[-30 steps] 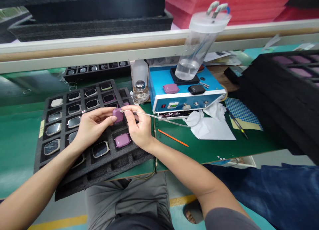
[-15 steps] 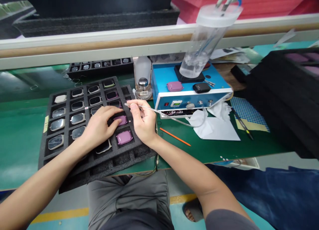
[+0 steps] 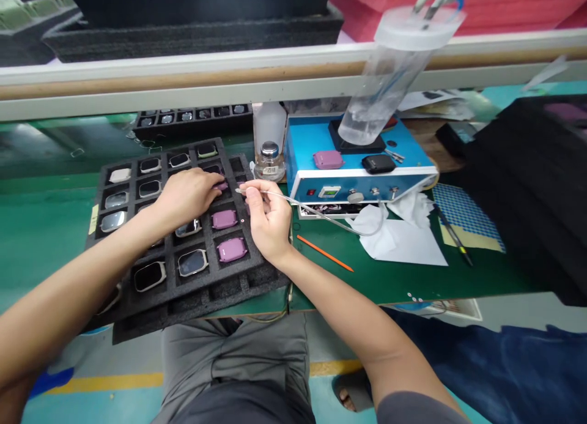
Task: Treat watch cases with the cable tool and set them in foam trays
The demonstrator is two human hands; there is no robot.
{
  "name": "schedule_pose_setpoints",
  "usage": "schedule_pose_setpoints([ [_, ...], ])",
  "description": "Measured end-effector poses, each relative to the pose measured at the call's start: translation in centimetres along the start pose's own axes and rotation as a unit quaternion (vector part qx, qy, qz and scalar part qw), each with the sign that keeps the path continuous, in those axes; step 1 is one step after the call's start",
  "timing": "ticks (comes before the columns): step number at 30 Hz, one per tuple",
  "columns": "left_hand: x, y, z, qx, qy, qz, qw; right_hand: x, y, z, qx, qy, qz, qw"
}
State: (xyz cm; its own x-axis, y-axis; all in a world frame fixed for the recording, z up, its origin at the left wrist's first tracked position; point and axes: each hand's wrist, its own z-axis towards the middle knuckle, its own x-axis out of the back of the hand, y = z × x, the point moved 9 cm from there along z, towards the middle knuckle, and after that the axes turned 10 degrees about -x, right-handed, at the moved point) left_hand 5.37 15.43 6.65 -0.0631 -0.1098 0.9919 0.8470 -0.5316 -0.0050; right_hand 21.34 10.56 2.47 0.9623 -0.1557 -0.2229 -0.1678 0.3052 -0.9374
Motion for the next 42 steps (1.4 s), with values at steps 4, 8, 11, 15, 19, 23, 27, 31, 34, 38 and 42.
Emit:
schedule_pose_setpoints([
  [4, 0.9, -0.5, -1.7, 0.07, 0.143, -0.322, 0.933, 0.2, -0.4, -0.1, 0.012, 0.01, 0.009, 1.0],
  [8, -1.3, 0.3, -3.8, 0.15, 0.203, -0.591, 0.766, 0.1, -0.7, -0.4, 0.027, 0.008, -0.002, 1.0],
  [11, -2.2, 1.3, -4.3, 0.152, 0.209, -0.63, 0.733, 0.0, -0.7, -0.7, 0.033, -0.001, -0.004, 0.999],
  [15, -2.1, 1.4, -4.4, 0.128, 0.219, -0.626, 0.737, -0.1, -0.7, -0.9, 0.037, -0.006, -0.003, 0.999],
  [19, -2.0, 1.2, -4.6, 0.121, 0.223, -0.63, 0.734, 0.0, -0.9, -1.1, 0.05, 0.001, -0.006, 0.999],
  [23, -1.9, 1.4, -4.6, 0.125, 0.224, -0.638, 0.726, 0.1, -0.9, -1.2, 0.059, 0.006, -0.006, 0.998],
  [27, -1.7, 1.6, -4.5, 0.126, 0.224, -0.642, 0.722, 0.1, -0.8, -1.2, 0.053, 0.004, -0.002, 0.999],
  [31, -1.8, 1.6, -4.5, 0.125, 0.221, -0.642, 0.723, 0.2, -0.8, -1.2, 0.051, 0.006, -0.009, 0.999],
  [34, -1.9, 1.6, -4.6, 0.125, 0.22, -0.645, 0.721, 0.2, -0.9, -1.2, 0.054, 0.005, -0.013, 0.998],
  [38, -1.9, 1.5, -4.6, 0.125, 0.22, -0.644, 0.721, 0.2, -0.9, -1.2, 0.053, 0.007, -0.011, 0.999],
  [42, -1.9, 1.5, -4.5, 0.118, 0.218, -0.643, 0.725, 0.2, -0.8, -1.1, 0.05, 0.009, -0.013, 0.999],
])
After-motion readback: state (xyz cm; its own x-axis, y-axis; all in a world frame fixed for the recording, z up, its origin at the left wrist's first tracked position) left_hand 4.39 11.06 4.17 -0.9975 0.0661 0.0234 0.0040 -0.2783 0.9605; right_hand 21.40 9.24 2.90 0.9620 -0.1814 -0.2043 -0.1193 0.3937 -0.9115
